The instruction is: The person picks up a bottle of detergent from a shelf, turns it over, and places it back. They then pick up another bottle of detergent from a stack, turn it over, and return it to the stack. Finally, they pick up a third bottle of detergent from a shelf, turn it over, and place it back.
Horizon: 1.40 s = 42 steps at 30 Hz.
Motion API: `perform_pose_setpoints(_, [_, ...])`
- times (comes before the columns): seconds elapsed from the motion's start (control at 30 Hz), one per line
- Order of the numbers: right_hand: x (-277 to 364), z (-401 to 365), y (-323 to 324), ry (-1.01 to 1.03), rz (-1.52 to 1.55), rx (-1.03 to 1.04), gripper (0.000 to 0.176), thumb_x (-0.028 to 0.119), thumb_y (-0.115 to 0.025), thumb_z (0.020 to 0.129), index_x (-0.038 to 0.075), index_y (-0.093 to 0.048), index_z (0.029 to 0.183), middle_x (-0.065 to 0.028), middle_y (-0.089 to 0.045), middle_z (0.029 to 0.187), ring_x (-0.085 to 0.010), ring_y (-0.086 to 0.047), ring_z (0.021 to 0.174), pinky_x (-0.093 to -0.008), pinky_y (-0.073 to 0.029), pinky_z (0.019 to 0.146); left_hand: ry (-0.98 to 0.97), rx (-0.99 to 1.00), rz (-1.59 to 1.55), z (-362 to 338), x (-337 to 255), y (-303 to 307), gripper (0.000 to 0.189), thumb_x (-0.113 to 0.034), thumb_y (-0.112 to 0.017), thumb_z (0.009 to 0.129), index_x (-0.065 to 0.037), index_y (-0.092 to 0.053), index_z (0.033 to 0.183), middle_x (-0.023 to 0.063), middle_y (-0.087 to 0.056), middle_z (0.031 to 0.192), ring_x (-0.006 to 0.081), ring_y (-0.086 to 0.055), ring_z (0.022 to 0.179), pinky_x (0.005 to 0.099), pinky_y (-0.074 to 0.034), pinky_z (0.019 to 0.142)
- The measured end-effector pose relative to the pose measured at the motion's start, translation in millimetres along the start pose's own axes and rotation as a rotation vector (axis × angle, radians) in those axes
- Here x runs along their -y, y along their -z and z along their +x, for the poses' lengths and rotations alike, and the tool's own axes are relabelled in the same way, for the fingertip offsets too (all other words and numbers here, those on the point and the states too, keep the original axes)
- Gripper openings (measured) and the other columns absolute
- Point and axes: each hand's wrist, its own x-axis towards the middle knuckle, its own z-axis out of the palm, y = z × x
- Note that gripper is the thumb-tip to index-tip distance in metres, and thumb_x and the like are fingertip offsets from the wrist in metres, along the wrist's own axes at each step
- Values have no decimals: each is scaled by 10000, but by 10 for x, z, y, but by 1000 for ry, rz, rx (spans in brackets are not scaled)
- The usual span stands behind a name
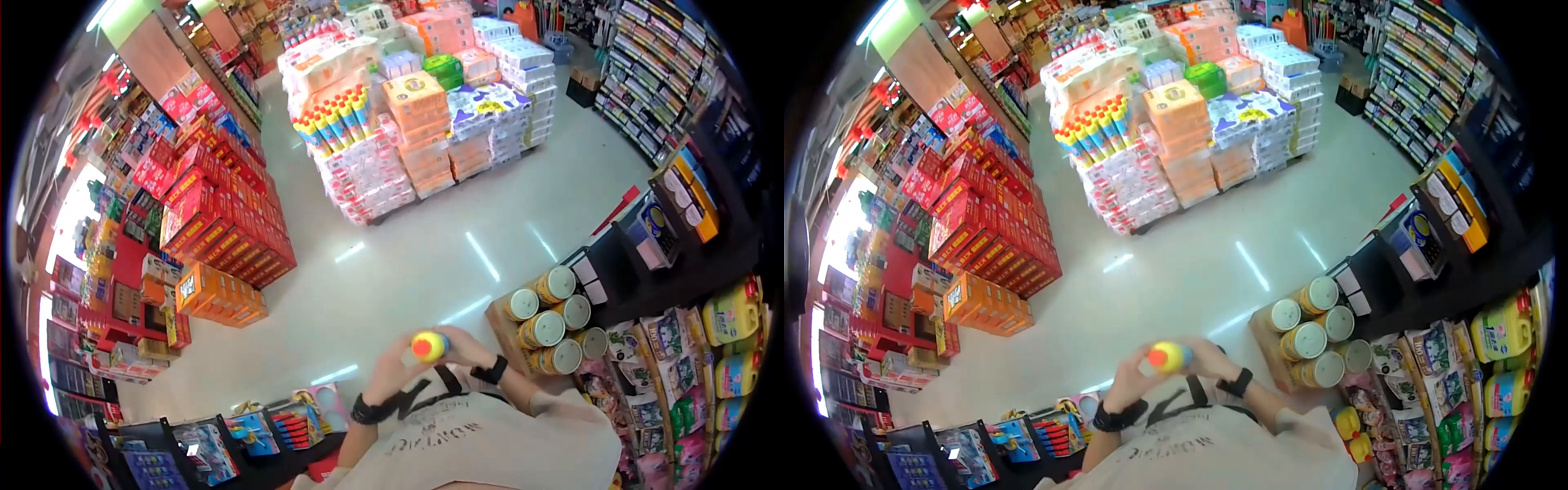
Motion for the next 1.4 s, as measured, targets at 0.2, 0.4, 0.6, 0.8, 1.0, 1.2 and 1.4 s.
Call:
perform_pose_setpoints(0.2, [-118,926,338,98,-1,-135,618,216,-886,738,53,-617,1270,-191,-679,1182,-361,-654,1090,-413,-512,955,-112,-167,-73,1046,-36,267,577,-151,-849,807,-25,-612,1317,158,-680,1252,282,-659,1161,375,-507,994])
perform_pose_setpoints(0.4, [-352,1802,736,2,7,-101,608,287,-871,765,65,-611,1267,-169,-671,1201,-352,-647,1102,-403,-510,957,-35,-154,-215,1998,371,449,556,-133,-858,797,-28,-630,1294,135,-679,1262,265,-658,1156,369,-508,996])
perform_pose_setpoints(0.6, [-259,2942,1302,-38,129,-69,605,243,-845,810,45,-568,1310,-118,-648,1263,-232,-624,1158,-379,-487,995,-160,-154,-175,3281,847,866,557,-156,-867,797,-38,-642,1292,127,-679,1231,265,-663,1114,375,-520,978])
perform_pose_setpoints(0.8, [103,4062,1815,-10,94,-269,534,145,-777,839,4,-575,1313,-137,-656,1229,-242,-617,1152,-377,-488,1004,-179,-181,-187,4484,1045,1360,509,-158,-862,785,-29,-670,1239,151,-700,1198,301,-680,1085,391,-535,946])
perform_pose_setpoints(1.0, [-163,4947,2203,14,-51,-489,548,86,-769,812,27,-554,1313,-199,-597,1287,-393,-570,1207,-439,-459,1035,-253,-224,-54,5593,1177,1526,487,-100,-863,759,-13,-680,1202,159,-701,1204,301,-682,1089,397,-541,948])
perform_pose_setpoints(1.2, [-291,5801,2798,11,-31,-456,599,124,-800,805,51,-546,1342,-195,-598,1275,-396,-571,1196,-448,-470,1006,-138,-204,-155,6551,1416,1584,484,-58,-840,771,-10,-658,1217,145,-695,1199,290,-676,1086,381,-534,951])
perform_pose_setpoints(1.4, [-625,6846,3399,-26,10,-398,589,158,-806,816,50,-550,1335,-189,-606,1284,-380,-595,1182,-438,-480,988,-54,-246,-15,7707,1661,1754,408,-61,-793,824,-7,-655,1204,143,-689,1192,278,-670,1084,377,-528,940])
